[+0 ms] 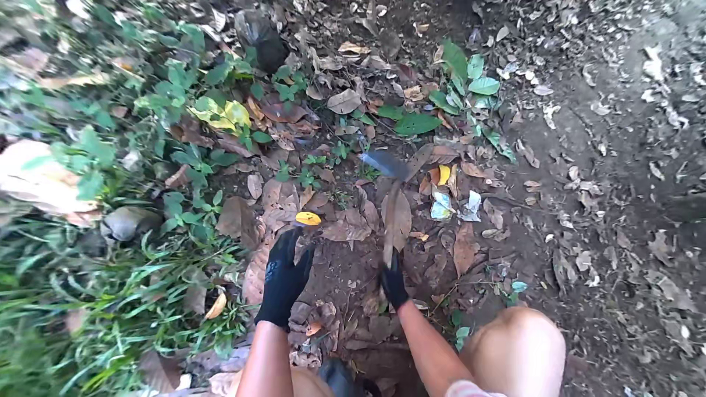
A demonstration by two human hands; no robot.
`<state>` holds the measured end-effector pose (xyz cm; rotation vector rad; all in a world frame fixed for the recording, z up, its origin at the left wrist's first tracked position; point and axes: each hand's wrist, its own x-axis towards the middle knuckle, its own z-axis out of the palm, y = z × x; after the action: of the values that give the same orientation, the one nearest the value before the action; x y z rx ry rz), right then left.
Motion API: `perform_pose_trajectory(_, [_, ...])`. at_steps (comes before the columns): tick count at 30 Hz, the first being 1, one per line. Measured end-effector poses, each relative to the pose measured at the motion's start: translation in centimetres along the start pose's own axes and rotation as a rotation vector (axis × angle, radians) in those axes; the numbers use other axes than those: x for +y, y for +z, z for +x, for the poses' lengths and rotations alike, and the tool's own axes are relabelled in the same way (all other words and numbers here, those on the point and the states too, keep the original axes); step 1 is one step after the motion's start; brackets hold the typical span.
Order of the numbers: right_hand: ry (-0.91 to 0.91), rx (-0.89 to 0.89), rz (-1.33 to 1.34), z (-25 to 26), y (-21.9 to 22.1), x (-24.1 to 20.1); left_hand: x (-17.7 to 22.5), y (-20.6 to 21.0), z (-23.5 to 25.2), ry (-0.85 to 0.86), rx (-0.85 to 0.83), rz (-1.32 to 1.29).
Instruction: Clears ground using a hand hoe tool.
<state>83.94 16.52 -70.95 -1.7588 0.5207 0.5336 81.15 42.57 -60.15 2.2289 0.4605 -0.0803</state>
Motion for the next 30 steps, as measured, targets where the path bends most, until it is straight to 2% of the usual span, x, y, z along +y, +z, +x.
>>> perform_pose_trajectory(2, [-0.005,0.078,0.192,4.7,3.2,-2.5,0.2,-0.3,-0.5,0.002,0.022,-0.009])
perform_pose_trajectory(4, [0.01,0.006,0.099,5.0,4.5,-0.6,0.4,-0.3,-0.7,0.002,0.031,-0.007])
perform_pose_trajectory(8, [0.084,-0.206,-0.318,-2.8,-1.7,6.7,0.4,-0.1,0.1,0.013,0.013,-0.018])
perform_pose_trajectory(10, [0.08,-0.185,-0.367,-3.9,-4.1,5.9,0.1,0.1,0.2,0.005,0.006,-0.028])
perform_pose_trajectory(12, [-0.011,-0.089,-0.241,-1.6,-2.3,2.4,0.3,-0.2,0.0,0.001,0.009,-0.033])
perform_pose_trajectory(14, [-0.057,0.027,0.016,2.4,2.2,-1.3,0.4,-0.5,-0.6,0.015,0.034,-0.034])
perform_pose_trajectory(16, [-0.029,0.023,0.161,4.9,5.5,-1.9,0.6,-0.7,-1.2,0.03,0.056,-0.031])
perform_pose_trajectory(17, [-0.001,-0.03,0.089,4.5,5.6,-0.4,0.6,-0.7,-1.3,0.032,0.053,-0.028])
perform_pose_trajectory(20, [0.067,-0.159,-0.227,-0.7,0.3,5.0,0.4,-0.6,-0.8,0.026,0.035,-0.032])
perform_pose_trajectory(23, [0.032,-0.116,-0.359,-3.1,-4.7,6.2,-0.1,-0.7,-0.3,0.017,0.047,-0.049])
perform_pose_trajectory(25, [-0.044,-0.004,-0.195,-1.1,-2.7,3.3,-0.1,-1.0,-0.6,0.006,0.049,-0.044])
perform_pose_trajectory(27, [-0.049,0.106,0.091,2.3,2.7,-0.5,0.1,-1.2,-0.8,0.012,0.054,-0.029])
perform_pose_trajectory(28, [-0.025,0.107,0.169,3.6,5.0,-1.0,0.1,-1.1,-0.9,0.017,0.053,-0.025])
perform_pose_trajectory(30, [0.01,-0.03,0.046,2.8,6.4,1.5,0.0,-1.0,-0.7,0.026,0.046,-0.02])
